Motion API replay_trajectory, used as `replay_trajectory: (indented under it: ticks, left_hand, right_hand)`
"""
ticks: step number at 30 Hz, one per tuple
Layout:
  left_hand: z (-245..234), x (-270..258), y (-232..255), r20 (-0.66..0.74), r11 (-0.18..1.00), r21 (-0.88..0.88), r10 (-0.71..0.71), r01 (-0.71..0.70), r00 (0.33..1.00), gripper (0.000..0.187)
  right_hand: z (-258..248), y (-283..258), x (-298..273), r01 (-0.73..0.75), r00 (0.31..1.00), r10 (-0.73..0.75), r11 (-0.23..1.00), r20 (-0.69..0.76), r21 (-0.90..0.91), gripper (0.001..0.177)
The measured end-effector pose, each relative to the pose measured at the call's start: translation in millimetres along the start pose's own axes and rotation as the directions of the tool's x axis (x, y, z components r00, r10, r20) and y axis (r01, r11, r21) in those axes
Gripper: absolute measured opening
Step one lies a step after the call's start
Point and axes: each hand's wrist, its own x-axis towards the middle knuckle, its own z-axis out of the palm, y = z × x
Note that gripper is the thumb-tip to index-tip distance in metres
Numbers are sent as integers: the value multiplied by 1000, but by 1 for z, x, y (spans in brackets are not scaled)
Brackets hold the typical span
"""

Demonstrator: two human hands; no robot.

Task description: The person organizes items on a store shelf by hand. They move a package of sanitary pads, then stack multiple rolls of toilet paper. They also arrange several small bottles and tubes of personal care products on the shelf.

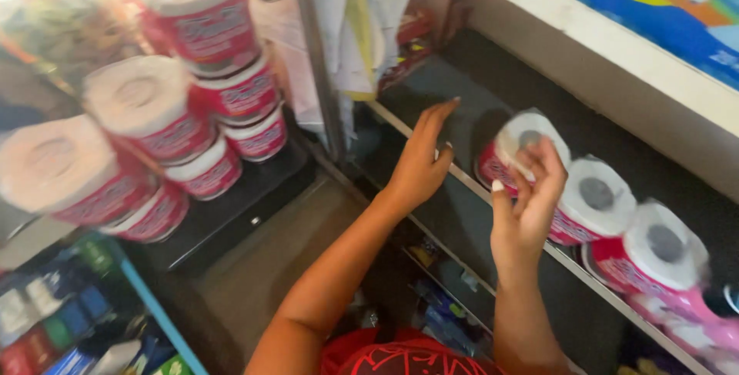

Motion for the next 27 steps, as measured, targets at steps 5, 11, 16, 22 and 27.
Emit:
replay_trajectory:
  ticks: [5, 11, 16, 22, 27]
  left_hand:
    - [48, -7, -50, 157, 960, -222, -137, 171, 978, 74]
    - [85, -8, -87, 210, 926, -315, -147, 209, 967, 71]
    - [87, -6, -71, 259, 914, -310, -184, 262, 948, 68]
    - [62, -6, -46, 141, 964, -214, -128, 156, 982, 74]
    - [16, -1, -8, 94, 948, -242, -189, 206, 977, 76]
  right_hand:
    - [-46, 0, -11, -168, 982, 186, 931, 24, -324, 62]
    - [-64, 28, -20, -266, 923, 375, 778, 81, -569, 73]
    - [-52, 42, -23, -305, 908, 407, 801, 96, -515, 87]
    - [-51, 73, -22, -293, 934, 329, 927, 137, -233, 91]
    - [-30, 57, -10, -248, 960, 239, 968, 143, 48, 93]
